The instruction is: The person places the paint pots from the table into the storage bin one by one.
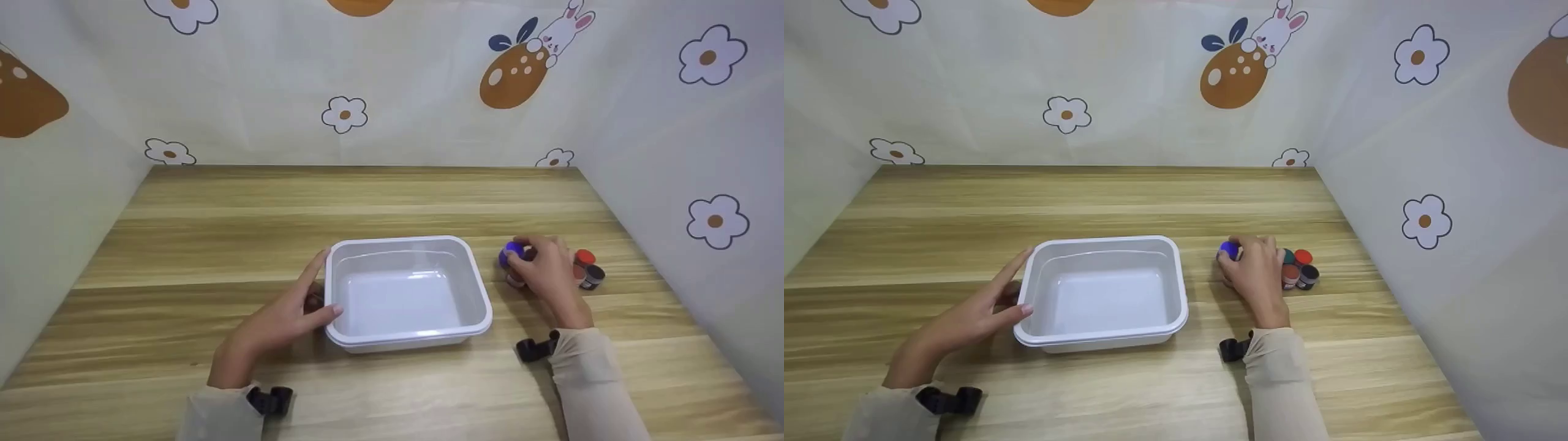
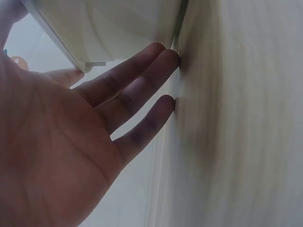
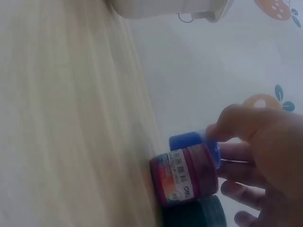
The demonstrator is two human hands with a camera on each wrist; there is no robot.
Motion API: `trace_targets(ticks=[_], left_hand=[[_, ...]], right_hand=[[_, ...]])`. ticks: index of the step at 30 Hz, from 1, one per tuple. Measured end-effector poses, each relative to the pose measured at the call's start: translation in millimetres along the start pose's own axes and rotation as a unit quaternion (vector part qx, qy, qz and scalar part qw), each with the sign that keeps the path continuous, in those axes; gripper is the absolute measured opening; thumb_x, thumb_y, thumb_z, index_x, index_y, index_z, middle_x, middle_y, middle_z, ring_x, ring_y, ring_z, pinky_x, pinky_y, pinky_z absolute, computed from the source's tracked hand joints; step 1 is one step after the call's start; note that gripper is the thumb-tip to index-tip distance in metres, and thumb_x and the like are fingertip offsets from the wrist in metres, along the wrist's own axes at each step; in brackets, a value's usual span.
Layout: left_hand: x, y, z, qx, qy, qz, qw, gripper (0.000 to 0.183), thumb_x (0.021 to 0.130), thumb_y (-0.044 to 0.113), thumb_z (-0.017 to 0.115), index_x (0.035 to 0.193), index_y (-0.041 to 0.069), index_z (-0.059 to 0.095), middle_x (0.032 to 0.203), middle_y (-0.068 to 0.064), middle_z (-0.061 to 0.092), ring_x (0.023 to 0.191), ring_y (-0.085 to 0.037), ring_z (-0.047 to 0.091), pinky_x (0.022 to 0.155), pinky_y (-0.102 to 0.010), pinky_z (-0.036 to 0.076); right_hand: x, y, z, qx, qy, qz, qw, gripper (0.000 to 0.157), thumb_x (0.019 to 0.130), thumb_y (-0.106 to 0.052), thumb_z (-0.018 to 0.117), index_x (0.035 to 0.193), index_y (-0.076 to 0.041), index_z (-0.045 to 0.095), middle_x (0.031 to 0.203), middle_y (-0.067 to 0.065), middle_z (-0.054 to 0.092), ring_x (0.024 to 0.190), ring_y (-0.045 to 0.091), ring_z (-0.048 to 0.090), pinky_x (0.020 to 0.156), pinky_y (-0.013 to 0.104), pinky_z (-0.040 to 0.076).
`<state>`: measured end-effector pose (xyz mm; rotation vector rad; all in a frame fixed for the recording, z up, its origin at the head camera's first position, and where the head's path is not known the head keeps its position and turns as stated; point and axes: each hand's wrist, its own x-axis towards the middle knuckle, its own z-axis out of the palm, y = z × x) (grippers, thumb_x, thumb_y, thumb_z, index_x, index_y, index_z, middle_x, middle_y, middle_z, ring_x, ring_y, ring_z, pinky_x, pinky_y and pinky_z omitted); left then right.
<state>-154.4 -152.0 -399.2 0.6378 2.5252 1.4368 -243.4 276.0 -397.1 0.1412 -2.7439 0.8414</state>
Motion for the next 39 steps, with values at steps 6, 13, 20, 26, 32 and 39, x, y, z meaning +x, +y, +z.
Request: trace_targets(ticks=[6,13,20,26,32,39], left_hand=[[-1.1,-1.0,0.1,-0.010,0.001,-0.001,0.9999,0.088,0.096,0.034,0.063,0.160,0.021,0.003,0.125,-0.023,0.060,0.114,-0.028,0.059,0.100,-0.051,0.045],[0.2,-1.5,3.6,-0.025,-0.005,0.001,0.9997,0.089,0.097,0.035,0.062,0.160,0.019,0.002,0.129,-0.024,0.058,0.117,-0.029,0.058,0.103,-0.052,0.043],[1.4,1.5,3.0,-0.018,0.001,-0.038,0.9991,0.092,0.094,0.042,0.064,0.160,0.025,0.002,0.135,-0.019,0.055,0.121,-0.027,0.054,0.106,-0.051,0.040],[-0.5,1.4,1.6,-0.010,0.003,-0.048,0.9988,0.095,0.093,0.043,0.065,0.160,0.024,0.001,0.143,-0.019,0.049,0.127,-0.029,0.051,0.108,-0.053,0.039],[-0.6,1.3,2.3,-0.009,0.001,-0.063,0.9980,0.094,0.094,0.041,0.064,0.160,0.026,0.000,0.138,-0.018,0.053,0.124,-0.027,0.053,0.107,-0.053,0.040],[-0.2,2.0,3.3,-0.007,-0.004,-0.075,0.9971,0.096,0.093,0.047,0.064,0.160,0.029,-0.002,0.127,-0.014,0.059,0.115,-0.024,0.057,0.102,-0.052,0.044]], right_hand=[[-2.7,-14.8,-14.7,0.033,0.005,-0.008,0.999,0.031,0.090,-0.017,0.070,0.114,0.002,0.070,0.093,0.016,0.069,0.077,0.023,0.058,0.064,0.025,0.047],[-8.0,-45.3,-33.5,0.071,0.003,-0.058,0.996,0.028,0.091,-0.012,0.069,0.114,0.004,0.069,0.095,0.018,0.071,0.079,0.021,0.062,0.065,0.012,0.047],[-3.7,-96.2,-48.0,0.078,-0.019,-0.131,0.988,0.027,0.091,-0.011,0.071,0.113,0.003,0.069,0.099,0.016,0.070,0.081,0.022,0.064,0.072,0.010,0.048],[8.6,-138.8,-43.7,0.086,-0.061,-0.194,0.975,0.027,0.089,-0.010,0.073,0.112,0.003,0.069,0.103,0.015,0.070,0.082,0.021,0.064,0.078,0.026,0.055],[19.8,-176.4,-26.4,0.086,-0.128,-0.220,0.963,0.027,0.090,-0.014,0.072,0.112,0.001,0.070,0.101,0.012,0.071,0.084,0.022,0.064,0.080,0.039,0.057],[26.1,-205.4,-1.5,0.058,-0.203,-0.256,0.943,0.033,0.089,-0.019,0.072,0.116,0.000,0.068,0.100,0.010,0.071,0.086,0.020,0.065,0.078,0.035,0.057]])
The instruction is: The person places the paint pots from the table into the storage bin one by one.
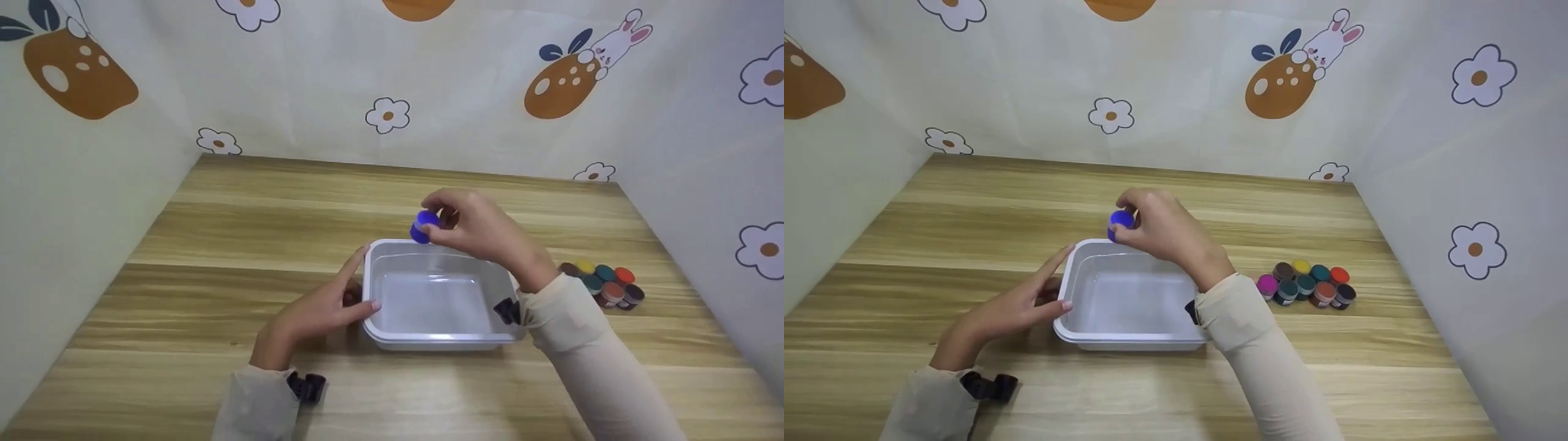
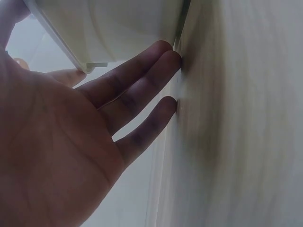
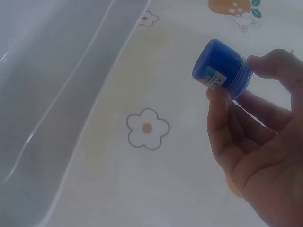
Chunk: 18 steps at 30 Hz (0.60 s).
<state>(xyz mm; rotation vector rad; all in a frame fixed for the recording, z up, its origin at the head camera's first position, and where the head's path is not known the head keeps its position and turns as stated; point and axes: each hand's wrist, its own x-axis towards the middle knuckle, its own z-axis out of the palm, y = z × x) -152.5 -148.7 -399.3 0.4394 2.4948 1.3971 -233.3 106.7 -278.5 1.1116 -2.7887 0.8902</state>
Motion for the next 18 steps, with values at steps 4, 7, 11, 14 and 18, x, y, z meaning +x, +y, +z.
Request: trace_targets(ticks=[4,7,11,14,18], left_hand=[[0.5,-0.7,-0.5,-0.014,-0.007,0.026,0.9996,0.094,0.094,0.043,0.063,0.160,0.026,-0.002,0.125,-0.015,0.061,0.114,-0.024,0.059,0.102,-0.050,0.045],[-0.6,-1.5,-0.9,-0.020,-0.008,0.041,0.9989,0.095,0.094,0.042,0.064,0.160,0.024,-0.002,0.123,-0.015,0.063,0.113,-0.023,0.060,0.102,-0.048,0.045],[-2.4,-1.0,-1.2,-0.007,-0.001,0.032,0.9995,0.097,0.093,0.047,0.064,0.160,0.028,-0.003,0.121,-0.011,0.064,0.111,-0.020,0.061,0.102,-0.046,0.046],[-2.5,0.2,-0.9,-0.001,0.004,0.026,0.9997,0.097,0.092,0.049,0.064,0.160,0.032,-0.003,0.117,-0.009,0.064,0.108,-0.019,0.061,0.100,-0.045,0.047],[-2.4,0.9,-0.1,0.001,0.006,0.028,0.9996,0.095,0.093,0.048,0.064,0.160,0.034,-0.002,0.116,-0.008,0.064,0.105,-0.017,0.061,0.097,-0.044,0.048]], right_hand=[[10.9,-1.9,14.1,-0.022,-0.053,-0.014,0.998,0.038,0.088,-0.018,0.073,0.120,0.000,0.065,0.102,0.010,0.070,0.088,0.020,0.066,0.078,0.032,0.057],[17.2,-2.1,25.2,-0.036,-0.085,-0.031,0.995,0.034,0.087,-0.015,0.073,0.117,-0.001,0.066,0.100,0.010,0.070,0.087,0.020,0.067,0.077,0.030,0.057],[22.0,-1.3,38.5,-0.043,-0.113,-0.063,0.991,0.025,0.086,-0.012,0.073,0.107,-0.002,0.065,0.096,0.009,0.070,0.085,0.019,0.067,0.075,0.029,0.057],[23.4,0.5,47.3,-0.056,-0.127,-0.081,0.987,0.020,0.085,-0.012,0.074,0.100,-0.004,0.063,0.092,0.007,0.069,0.081,0.018,0.066,0.072,0.028,0.057],[24.4,3.5,58.4,-0.088,-0.138,-0.097,0.982,0.020,0.084,-0.013,0.076,0.096,-0.006,0.061,0.087,0.004,0.065,0.075,0.015,0.060,0.068,0.028,0.054]])
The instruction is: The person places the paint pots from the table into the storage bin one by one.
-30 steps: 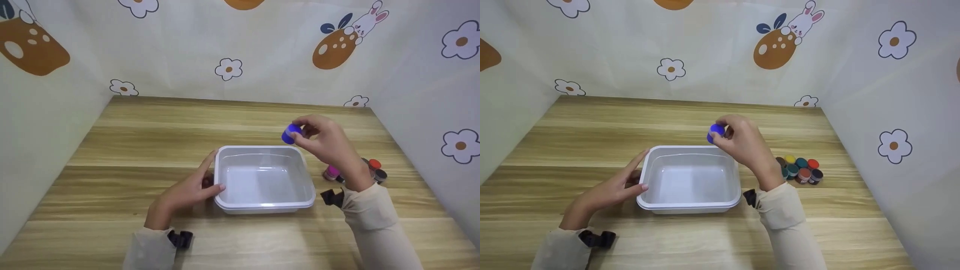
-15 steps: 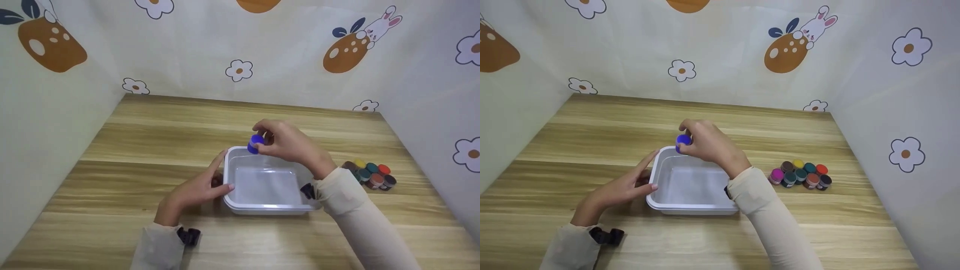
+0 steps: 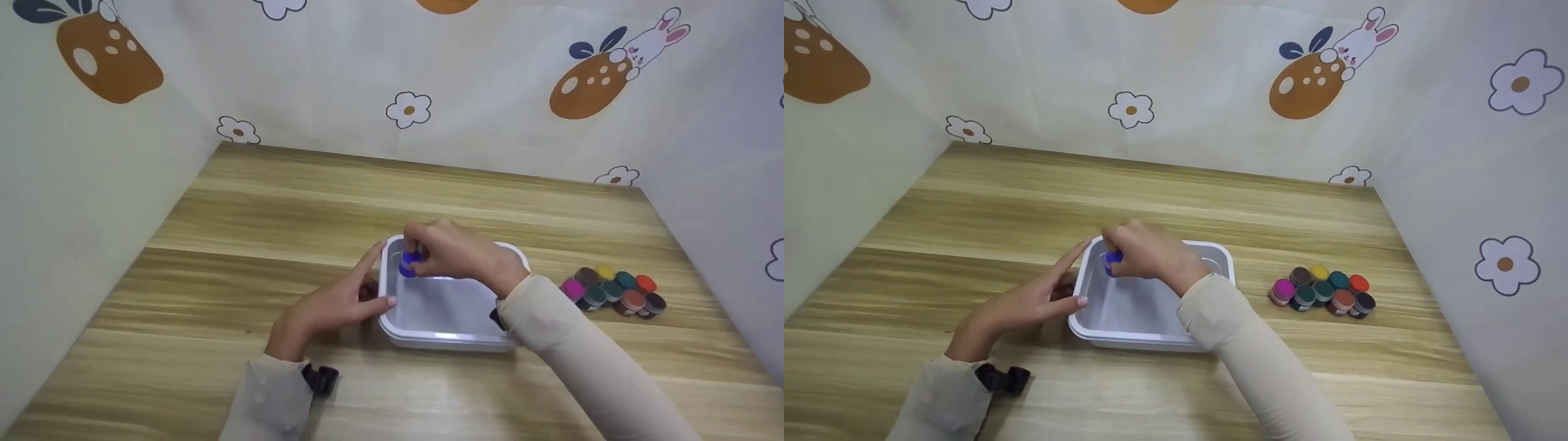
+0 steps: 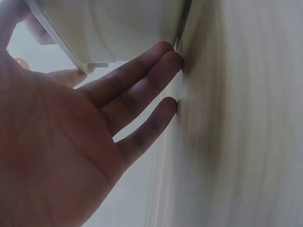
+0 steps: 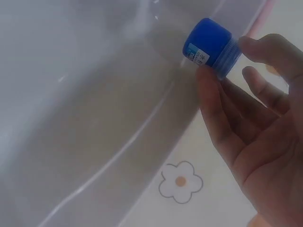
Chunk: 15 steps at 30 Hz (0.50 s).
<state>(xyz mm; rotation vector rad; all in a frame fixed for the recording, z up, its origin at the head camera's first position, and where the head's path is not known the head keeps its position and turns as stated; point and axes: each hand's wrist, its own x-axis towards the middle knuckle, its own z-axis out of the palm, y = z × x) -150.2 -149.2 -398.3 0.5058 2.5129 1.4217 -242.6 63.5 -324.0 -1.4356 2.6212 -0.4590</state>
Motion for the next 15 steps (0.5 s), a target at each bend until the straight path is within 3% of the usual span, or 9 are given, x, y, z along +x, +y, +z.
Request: trace_targets(ticks=[8,15], left_hand=[[1.2,1.1,0.7,-0.009,-0.010,0.008,0.9999,0.095,0.093,0.046,0.064,0.160,0.033,-0.002,0.111,-0.008,0.064,0.101,-0.018,0.061,0.092,-0.042,0.048],[-0.9,-0.2,-0.6,-0.012,-0.005,0.009,0.9999,0.094,0.093,0.046,0.064,0.159,0.035,-0.002,0.114,-0.007,0.064,0.103,-0.018,0.060,0.094,-0.044,0.048]], right_hand=[[2.4,1.2,17.7,-0.081,-0.024,-0.011,0.996,0.016,0.082,-0.014,0.078,0.090,-0.011,0.064,0.077,-0.002,0.065,0.064,0.011,0.055,0.058,0.026,0.049],[5.8,1.4,26.7,-0.096,-0.047,-0.015,0.994,0.017,0.084,-0.016,0.079,0.092,-0.010,0.065,0.080,0.001,0.067,0.064,0.012,0.057,0.061,0.029,0.052]])
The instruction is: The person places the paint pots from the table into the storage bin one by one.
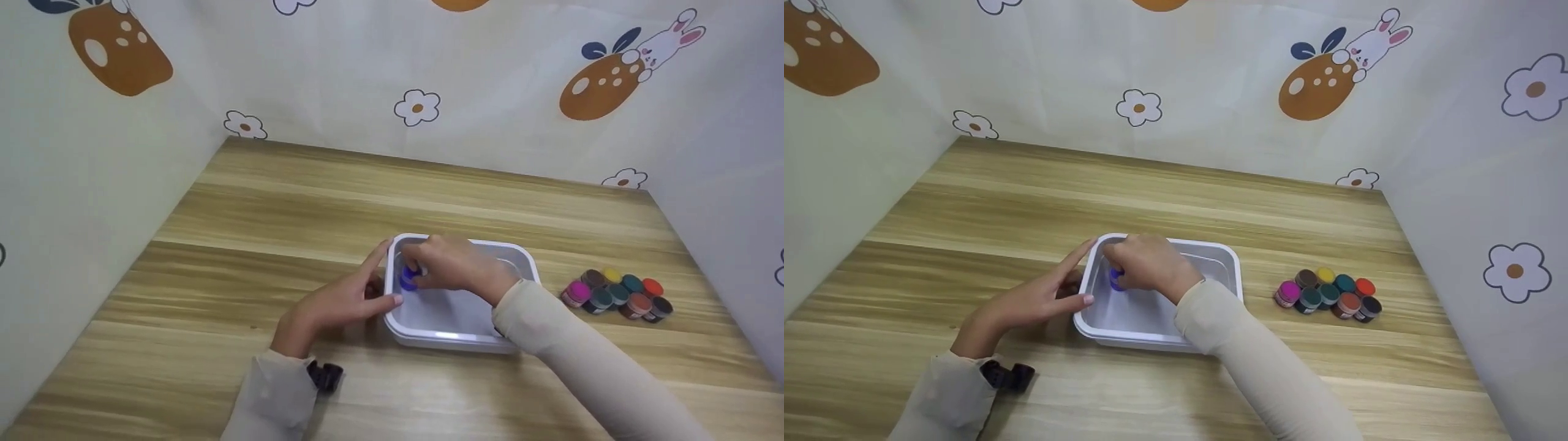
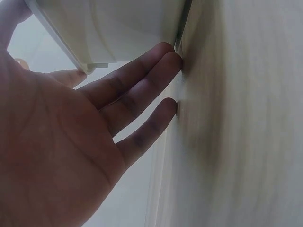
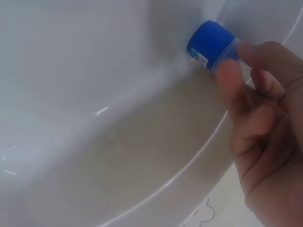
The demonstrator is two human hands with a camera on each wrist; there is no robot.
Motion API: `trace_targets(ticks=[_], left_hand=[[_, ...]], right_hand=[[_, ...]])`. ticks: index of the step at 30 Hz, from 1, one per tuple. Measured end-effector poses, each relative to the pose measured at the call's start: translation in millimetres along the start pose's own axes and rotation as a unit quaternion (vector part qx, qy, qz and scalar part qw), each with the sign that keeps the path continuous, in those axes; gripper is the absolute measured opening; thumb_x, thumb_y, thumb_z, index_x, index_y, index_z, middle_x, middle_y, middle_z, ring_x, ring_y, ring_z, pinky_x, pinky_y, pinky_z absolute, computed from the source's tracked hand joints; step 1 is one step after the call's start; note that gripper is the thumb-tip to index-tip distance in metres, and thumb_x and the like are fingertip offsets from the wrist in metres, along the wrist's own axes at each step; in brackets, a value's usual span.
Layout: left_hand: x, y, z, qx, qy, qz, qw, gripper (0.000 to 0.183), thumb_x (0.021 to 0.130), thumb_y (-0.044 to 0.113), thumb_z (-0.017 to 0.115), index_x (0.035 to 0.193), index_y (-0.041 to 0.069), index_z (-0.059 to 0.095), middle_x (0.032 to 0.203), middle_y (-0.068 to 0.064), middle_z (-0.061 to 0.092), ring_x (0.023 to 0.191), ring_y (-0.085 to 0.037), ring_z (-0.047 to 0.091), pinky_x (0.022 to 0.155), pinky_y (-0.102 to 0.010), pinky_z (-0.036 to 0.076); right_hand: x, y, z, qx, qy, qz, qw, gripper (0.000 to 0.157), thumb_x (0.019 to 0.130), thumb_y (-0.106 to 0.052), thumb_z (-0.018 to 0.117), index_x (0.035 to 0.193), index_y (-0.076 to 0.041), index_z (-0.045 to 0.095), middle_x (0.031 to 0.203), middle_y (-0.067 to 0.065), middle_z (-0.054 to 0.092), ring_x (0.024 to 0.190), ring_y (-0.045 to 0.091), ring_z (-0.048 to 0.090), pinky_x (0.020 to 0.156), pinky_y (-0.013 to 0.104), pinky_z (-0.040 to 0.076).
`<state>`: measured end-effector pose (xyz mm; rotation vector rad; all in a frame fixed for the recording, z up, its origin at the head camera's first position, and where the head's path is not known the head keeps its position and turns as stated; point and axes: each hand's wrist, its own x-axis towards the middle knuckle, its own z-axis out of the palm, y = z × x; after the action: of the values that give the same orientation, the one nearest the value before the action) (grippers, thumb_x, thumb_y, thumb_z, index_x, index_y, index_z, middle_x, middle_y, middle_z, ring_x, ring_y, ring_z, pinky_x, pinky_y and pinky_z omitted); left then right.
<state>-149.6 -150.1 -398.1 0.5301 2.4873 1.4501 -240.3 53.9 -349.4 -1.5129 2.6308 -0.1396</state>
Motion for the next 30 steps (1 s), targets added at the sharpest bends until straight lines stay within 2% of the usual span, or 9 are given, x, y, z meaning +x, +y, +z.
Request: trace_targets(ticks=[4,9,12,15,17,22,27,30], left_hand=[[-0.2,-0.1,-0.6,0.001,-0.002,0.001,1.0000,0.095,0.093,0.048,0.064,0.160,0.033,-0.002,0.116,-0.008,0.064,0.105,-0.017,0.061,0.095,-0.044,0.047],[0.0,-0.9,-0.9,-0.003,-0.006,0.001,1.0000,0.095,0.093,0.048,0.064,0.160,0.034,-0.002,0.118,-0.008,0.064,0.105,-0.017,0.061,0.094,-0.044,0.048],[0.5,-1.4,-0.6,-0.009,-0.005,-0.001,0.9999,0.094,0.093,0.045,0.065,0.159,0.035,-0.002,0.119,-0.008,0.064,0.106,-0.017,0.061,0.095,-0.044,0.048],[1.0,-1.0,0.0,-0.013,-0.005,-0.008,0.9999,0.095,0.093,0.044,0.065,0.160,0.034,-0.002,0.119,-0.009,0.063,0.107,-0.017,0.060,0.097,-0.044,0.047],[1.3,-0.3,0.6,-0.008,-0.004,-0.012,0.9999,0.095,0.092,0.047,0.065,0.160,0.034,-0.001,0.120,-0.009,0.063,0.108,-0.018,0.060,0.097,-0.045,0.047],[1.5,1.9,0.7,0.015,0.000,-0.021,0.9997,0.097,0.091,0.053,0.064,0.159,0.036,-0.002,0.121,-0.010,0.062,0.109,-0.019,0.060,0.096,-0.045,0.048],[1.0,1.1,0.0,0.018,0.000,-0.022,0.9996,0.097,0.091,0.053,0.064,0.159,0.037,-0.002,0.124,-0.011,0.060,0.111,-0.021,0.058,0.097,-0.046,0.048],[-0.2,-1.2,-0.7,0.012,0.000,-0.015,0.9998,0.096,0.092,0.051,0.064,0.159,0.037,-0.002,0.121,-0.012,0.061,0.109,-0.021,0.059,0.096,-0.045,0.049]], right_hand=[[-1.4,0.4,-1.2,0.007,0.007,-0.008,1.000,0.021,0.084,-0.017,0.078,0.098,-0.010,0.065,0.086,0.001,0.069,0.068,0.013,0.060,0.063,0.031,0.053],[-4.8,0.1,-7.0,0.040,0.000,-0.002,0.999,0.026,0.086,-0.017,0.075,0.110,-0.008,0.067,0.100,0.004,0.073,0.084,0.021,0.069,0.071,0.035,0.056],[-12.1,1.6,-17.1,0.066,0.003,0.011,0.998,0.029,0.089,-0.016,0.072,0.115,-0.005,0.068,0.106,0.008,0.072,0.090,0.025,0.069,0.076,0.038,0.056],[-29.0,9.1,-34.4,0.106,0.034,0.039,0.993,0.026,0.091,-0.016,0.069,0.114,-0.004,0.069,0.107,0.009,0.071,0.089,0.024,0.067,0.078,0.039,0.055],[-47.3,18.3,-46.8,0.143,0.070,0.068,0.985,0.022,0.093,-0.016,0.067,0.111,-0.005,0.070,0.105,0.008,0.071,0.089,0.023,0.066,0.078,0.037,0.054],[-103.2,47.1,-65.5,0.191,0.167,0.164,0.953,0.019,0.097,-0.022,0.065,0.107,-0.007,0.069,0.100,0.005,0.071,0.083,0.019,0.066,0.073,0.028,0.054],[-154.3,74.7,-59.7,0.192,0.240,0.235,0.922,0.022,0.098,-0.022,0.063,0.109,-0.003,0.068,0.102,0.013,0.070,0.076,0.006,0.065,0.067,0.015,0.050],[-178.1,88.8,-45.2,0.193,0.275,0.265,0.904,0.022,0.098,-0.019,0.064,0.109,0.000,0.068,0.104,0.018,0.070,0.071,0.002,0.064,0.062,0.016,0.049]])
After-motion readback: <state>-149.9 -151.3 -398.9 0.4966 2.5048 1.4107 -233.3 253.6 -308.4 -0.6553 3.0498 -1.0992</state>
